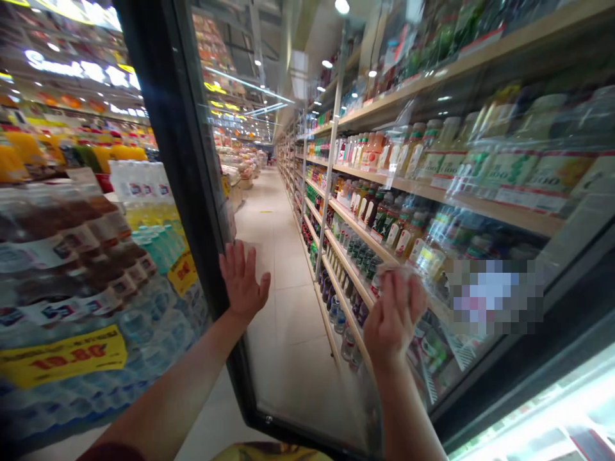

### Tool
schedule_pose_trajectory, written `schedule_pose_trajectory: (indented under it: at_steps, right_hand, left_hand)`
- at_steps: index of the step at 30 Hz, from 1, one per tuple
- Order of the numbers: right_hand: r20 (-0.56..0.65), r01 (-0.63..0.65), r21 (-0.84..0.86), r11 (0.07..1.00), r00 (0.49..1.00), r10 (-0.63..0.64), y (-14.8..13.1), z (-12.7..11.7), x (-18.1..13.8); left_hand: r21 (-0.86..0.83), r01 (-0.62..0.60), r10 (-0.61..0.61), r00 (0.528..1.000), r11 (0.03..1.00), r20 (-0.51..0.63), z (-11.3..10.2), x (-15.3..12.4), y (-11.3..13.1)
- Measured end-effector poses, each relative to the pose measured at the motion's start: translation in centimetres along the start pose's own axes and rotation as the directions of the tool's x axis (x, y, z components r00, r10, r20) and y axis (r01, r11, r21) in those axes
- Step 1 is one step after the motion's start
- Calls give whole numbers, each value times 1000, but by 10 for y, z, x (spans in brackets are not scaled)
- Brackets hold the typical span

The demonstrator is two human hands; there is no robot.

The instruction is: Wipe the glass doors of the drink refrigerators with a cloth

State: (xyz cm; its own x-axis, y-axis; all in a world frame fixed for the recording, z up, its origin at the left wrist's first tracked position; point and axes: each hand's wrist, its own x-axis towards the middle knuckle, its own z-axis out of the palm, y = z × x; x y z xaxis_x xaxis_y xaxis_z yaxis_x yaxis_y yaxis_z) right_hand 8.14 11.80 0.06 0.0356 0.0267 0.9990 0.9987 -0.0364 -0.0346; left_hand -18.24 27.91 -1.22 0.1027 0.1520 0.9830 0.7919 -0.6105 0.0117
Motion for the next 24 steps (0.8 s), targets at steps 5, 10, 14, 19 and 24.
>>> schedule_pose_trajectory:
  at_steps: [5, 10, 14, 19, 24]
  right_hand:
    - [-110, -90, -12, 996, 990, 89, -3, 2, -3]
    - [220, 190, 72, 979, 954, -201, -20, 4, -25]
    - [-88, -58, 2, 998, 994, 58, 2, 1, 1]
    - [136, 114, 35, 993, 984, -118, -21, 2, -10]
    - [67, 65, -19, 998, 996, -64, -3, -1, 2]
  left_hand:
    - [47, -19, 19, 1000, 999, -14, -1, 0, 1]
    - [33, -38, 39, 999, 999, -28, 0, 0, -1]
    - [38, -13, 13, 1000, 999, -3, 0, -1, -2]
    - [7, -14, 14, 1000, 1000, -9, 0, 0, -2]
    - [-10, -27, 27, 999, 1000, -25, 4, 1, -4]
